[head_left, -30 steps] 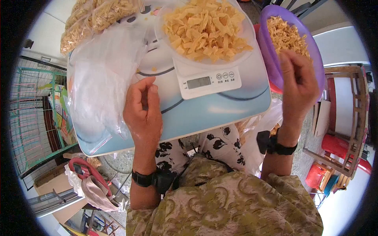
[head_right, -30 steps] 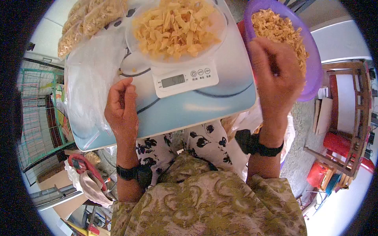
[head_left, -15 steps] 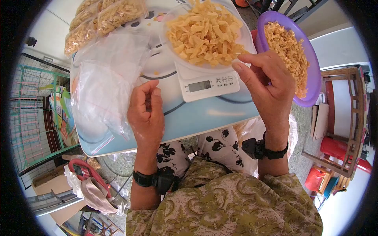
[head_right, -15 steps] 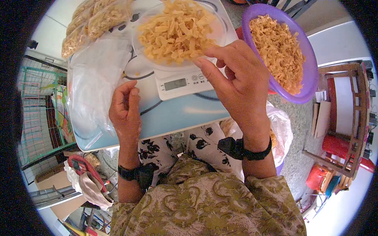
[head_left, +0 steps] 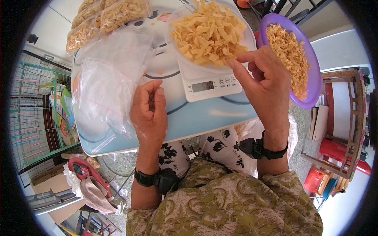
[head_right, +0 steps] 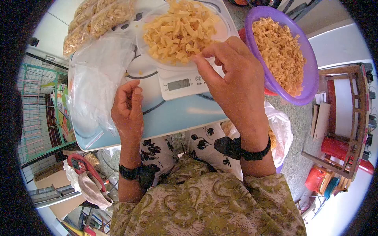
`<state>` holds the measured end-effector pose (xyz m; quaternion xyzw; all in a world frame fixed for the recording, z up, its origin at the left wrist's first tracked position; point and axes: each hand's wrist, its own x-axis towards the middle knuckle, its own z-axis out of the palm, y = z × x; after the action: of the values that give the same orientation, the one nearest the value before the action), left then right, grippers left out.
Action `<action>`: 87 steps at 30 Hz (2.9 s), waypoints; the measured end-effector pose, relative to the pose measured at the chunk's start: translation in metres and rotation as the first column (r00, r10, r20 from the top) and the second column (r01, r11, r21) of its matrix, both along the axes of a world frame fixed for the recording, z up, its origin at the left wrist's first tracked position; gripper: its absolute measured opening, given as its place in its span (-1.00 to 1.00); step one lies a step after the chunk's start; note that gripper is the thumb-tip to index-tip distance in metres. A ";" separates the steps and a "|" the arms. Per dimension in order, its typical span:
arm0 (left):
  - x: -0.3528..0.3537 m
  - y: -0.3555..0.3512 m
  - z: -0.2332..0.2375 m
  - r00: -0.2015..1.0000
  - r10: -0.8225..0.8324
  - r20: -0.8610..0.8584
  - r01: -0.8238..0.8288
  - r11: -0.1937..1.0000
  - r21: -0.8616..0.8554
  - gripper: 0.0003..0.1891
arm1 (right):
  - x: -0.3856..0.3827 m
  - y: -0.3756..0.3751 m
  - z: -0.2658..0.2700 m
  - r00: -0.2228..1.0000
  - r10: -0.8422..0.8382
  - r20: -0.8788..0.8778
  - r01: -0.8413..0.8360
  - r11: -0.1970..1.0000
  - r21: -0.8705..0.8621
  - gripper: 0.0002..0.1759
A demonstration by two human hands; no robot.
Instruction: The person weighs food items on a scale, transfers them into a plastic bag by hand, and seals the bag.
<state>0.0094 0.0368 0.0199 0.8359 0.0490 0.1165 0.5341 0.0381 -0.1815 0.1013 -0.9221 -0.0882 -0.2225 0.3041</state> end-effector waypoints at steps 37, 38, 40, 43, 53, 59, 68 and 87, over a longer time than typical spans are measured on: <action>0.001 0.000 -0.005 1.000 0.017 0.020 -0.017 1.000 -0.016 -0.81 | -0.005 -0.011 -0.011 0.990 -0.068 0.126 -0.003 0.871 0.492 -0.81; 0.001 0.000 -0.006 1.000 0.021 0.016 -0.021 0.999 -0.025 -0.81 | -0.005 -0.012 -0.011 0.990 -0.068 0.126 -0.003 0.871 0.492 -0.81; 0.002 0.000 -0.005 1.000 0.025 0.011 -0.024 0.999 -0.034 -0.81 | -0.005 -0.012 -0.012 0.988 -0.056 0.143 -0.022 0.869 0.494 -0.81; 0.001 0.000 -0.004 1.000 0.027 0.013 -0.027 1.000 0.003 -0.81 | -0.006 -0.012 -0.012 0.989 -0.069 0.127 -0.001 0.877 0.481 -0.82; 0.001 0.000 -0.005 1.000 0.026 0.013 -0.025 0.999 -0.028 -0.80 | -0.002 -0.014 -0.017 0.979 -0.012 0.202 -0.091 0.865 0.494 -0.81; 0.001 0.000 -0.004 1.000 0.031 -0.004 -0.031 0.999 -0.005 -0.79 | -0.006 -0.012 -0.014 0.991 -0.052 0.126 -0.020 0.860 0.509 -0.82; 0.000 0.000 -0.004 1.000 0.031 0.005 -0.031 1.000 -0.006 -0.79 | -0.007 -0.012 -0.011 0.992 -0.067 0.106 0.007 0.872 0.489 -0.81; -0.006 0.003 -0.005 1.000 0.014 0.004 -0.014 0.996 -0.085 -0.81 | -0.016 -0.090 -0.015 0.808 -0.487 0.331 0.528 0.848 -0.040 -0.68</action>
<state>0.0030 0.0394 0.0148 0.8118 0.0587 0.1200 0.5685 0.0223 -0.2715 0.0862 -0.8834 0.1013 -0.4305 0.1551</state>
